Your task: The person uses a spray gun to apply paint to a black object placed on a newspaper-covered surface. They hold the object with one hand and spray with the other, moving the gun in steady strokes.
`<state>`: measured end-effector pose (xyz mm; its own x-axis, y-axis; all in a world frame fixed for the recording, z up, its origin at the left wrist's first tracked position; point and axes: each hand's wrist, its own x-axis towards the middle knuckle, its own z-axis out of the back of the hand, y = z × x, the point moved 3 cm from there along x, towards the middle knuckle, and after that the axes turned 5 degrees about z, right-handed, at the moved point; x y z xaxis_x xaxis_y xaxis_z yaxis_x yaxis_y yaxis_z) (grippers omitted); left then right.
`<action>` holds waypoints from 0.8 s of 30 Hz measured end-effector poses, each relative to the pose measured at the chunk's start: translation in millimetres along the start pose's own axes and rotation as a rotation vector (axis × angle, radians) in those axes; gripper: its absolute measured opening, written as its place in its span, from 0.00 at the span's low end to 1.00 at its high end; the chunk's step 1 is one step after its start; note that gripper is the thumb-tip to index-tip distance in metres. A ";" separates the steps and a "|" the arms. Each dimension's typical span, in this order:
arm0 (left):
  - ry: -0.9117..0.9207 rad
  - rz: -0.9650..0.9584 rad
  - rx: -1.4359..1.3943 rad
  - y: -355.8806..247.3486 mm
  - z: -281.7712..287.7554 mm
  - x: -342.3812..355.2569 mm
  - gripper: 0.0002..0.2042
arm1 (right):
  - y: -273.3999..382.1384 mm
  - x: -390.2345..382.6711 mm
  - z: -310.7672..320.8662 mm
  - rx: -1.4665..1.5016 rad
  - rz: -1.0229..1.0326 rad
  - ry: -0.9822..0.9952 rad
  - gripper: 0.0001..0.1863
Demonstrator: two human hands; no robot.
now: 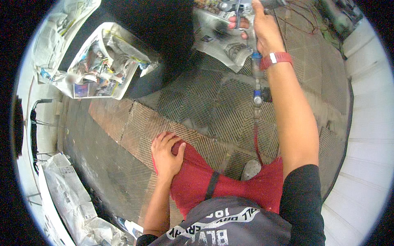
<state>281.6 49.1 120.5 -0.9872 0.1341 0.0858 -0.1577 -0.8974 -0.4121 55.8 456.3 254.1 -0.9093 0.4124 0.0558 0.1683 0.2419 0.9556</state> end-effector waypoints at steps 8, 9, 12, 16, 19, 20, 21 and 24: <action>-0.033 -0.021 0.029 -2.2 6.9 -8.7 0.11 | -96.0 -3.2 24.7 0.005 -0.209 0.092 0.31; -0.035 -0.014 0.032 -1.7 8.2 -10.9 0.11 | -105.0 -7.0 24.4 0.006 -0.236 0.063 0.29; -0.035 -0.002 0.042 0.4 11.7 -15.9 0.11 | -122.2 -15.8 26.3 -0.149 -0.173 -0.026 0.28; -0.031 0.014 0.033 7.0 12.4 -23.0 0.11 | -134.2 -24.9 30.0 -0.325 0.015 -0.035 0.31; -0.033 0.017 0.043 11.9 14.8 -26.4 0.11 | -113.2 -54.5 18.2 -0.315 0.040 0.046 0.32; -0.027 0.018 0.045 10.3 13.7 -26.1 0.11 | -108.1 -65.2 18.0 -0.318 0.055 0.084 0.32; -0.026 0.024 0.053 9.5 14.3 -25.7 0.11 | -109.5 -74.4 13.5 -0.240 0.077 0.092 0.32; -0.021 0.024 0.062 9.3 12.4 -24.6 0.11 | -98.7 -111.1 7.9 -0.217 0.027 0.264 0.32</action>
<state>304.7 32.3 125.8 -0.9899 0.1039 0.0962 -0.1318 -0.9246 -0.3574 143.2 393.6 151.2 -0.9775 0.1680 0.1279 0.1347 0.0293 0.9905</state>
